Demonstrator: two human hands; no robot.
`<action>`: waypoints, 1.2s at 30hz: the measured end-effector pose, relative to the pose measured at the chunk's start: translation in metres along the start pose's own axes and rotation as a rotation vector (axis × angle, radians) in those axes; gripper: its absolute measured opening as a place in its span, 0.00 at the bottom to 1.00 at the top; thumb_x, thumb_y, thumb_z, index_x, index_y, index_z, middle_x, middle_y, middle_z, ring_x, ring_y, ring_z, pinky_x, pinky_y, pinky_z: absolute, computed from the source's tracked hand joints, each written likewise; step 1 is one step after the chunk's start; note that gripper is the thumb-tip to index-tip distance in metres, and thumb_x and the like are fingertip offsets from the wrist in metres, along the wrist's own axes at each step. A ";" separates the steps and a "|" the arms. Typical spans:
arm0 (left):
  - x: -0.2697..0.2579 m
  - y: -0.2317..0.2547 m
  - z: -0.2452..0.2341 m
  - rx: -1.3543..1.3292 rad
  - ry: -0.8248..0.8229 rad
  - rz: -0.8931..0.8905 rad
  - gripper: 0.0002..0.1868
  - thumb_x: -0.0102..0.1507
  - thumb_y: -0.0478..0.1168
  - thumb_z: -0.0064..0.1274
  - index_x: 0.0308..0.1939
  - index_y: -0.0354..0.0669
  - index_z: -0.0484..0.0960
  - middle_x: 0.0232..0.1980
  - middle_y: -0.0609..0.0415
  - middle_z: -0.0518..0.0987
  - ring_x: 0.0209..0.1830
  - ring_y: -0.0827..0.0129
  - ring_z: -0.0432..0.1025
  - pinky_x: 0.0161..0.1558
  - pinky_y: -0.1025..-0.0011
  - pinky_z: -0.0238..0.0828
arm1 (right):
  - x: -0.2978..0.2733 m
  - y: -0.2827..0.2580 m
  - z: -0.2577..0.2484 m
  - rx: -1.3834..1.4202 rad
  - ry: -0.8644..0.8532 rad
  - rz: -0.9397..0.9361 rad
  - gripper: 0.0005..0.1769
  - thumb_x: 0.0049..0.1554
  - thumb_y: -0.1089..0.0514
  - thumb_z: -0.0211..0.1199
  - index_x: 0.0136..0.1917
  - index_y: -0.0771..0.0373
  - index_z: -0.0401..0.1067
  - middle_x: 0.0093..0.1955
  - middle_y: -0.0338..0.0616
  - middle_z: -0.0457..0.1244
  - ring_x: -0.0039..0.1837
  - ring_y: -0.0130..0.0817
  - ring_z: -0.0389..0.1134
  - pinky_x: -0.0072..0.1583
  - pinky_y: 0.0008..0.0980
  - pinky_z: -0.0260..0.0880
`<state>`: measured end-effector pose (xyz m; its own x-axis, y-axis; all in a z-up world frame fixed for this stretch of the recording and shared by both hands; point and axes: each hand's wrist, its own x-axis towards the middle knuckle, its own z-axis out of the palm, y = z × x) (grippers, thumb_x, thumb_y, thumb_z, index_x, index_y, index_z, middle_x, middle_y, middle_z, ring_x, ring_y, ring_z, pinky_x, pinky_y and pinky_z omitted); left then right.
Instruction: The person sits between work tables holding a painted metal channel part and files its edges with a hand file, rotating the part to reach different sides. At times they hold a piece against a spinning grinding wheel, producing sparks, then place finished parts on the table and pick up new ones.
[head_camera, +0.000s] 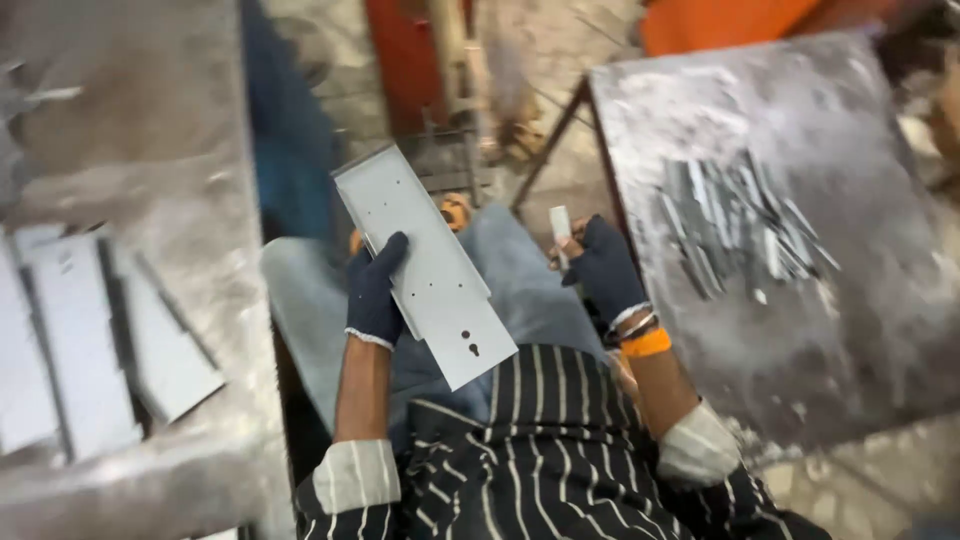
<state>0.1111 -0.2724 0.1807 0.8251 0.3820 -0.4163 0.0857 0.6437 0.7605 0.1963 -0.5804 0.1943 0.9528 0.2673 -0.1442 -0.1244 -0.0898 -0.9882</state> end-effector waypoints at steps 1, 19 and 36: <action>-0.004 -0.007 0.014 0.011 -0.031 -0.028 0.21 0.61 0.38 0.61 0.55 0.29 0.81 0.47 0.46 0.84 0.40 0.60 0.79 0.44 0.64 0.78 | -0.001 0.017 -0.028 -0.002 0.042 0.007 0.08 0.60 0.58 0.61 0.51 0.63 0.66 0.38 0.46 0.70 0.35 0.30 0.73 0.34 0.30 0.70; -0.021 -0.044 0.082 0.181 -0.165 -0.209 0.23 0.60 0.42 0.62 0.56 0.30 0.81 0.46 0.48 0.84 0.40 0.64 0.79 0.43 0.67 0.76 | 0.046 0.090 -0.171 -1.373 0.593 0.081 0.20 0.53 0.42 0.67 0.44 0.61 0.74 0.42 0.55 0.69 0.47 0.57 0.71 0.48 0.55 0.70; -0.028 -0.051 0.092 0.178 -0.186 -0.122 0.23 0.62 0.42 0.60 0.57 0.31 0.80 0.48 0.50 0.85 0.42 0.66 0.79 0.44 0.69 0.77 | 0.002 0.005 -0.121 -0.896 0.630 -0.254 0.20 0.55 0.49 0.70 0.36 0.67 0.70 0.31 0.56 0.63 0.37 0.53 0.68 0.43 0.48 0.66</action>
<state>0.1352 -0.3775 0.1994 0.8897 0.1699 -0.4237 0.2737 0.5443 0.7930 0.2311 -0.6964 0.1955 0.9237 -0.1343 0.3589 0.0953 -0.8265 -0.5547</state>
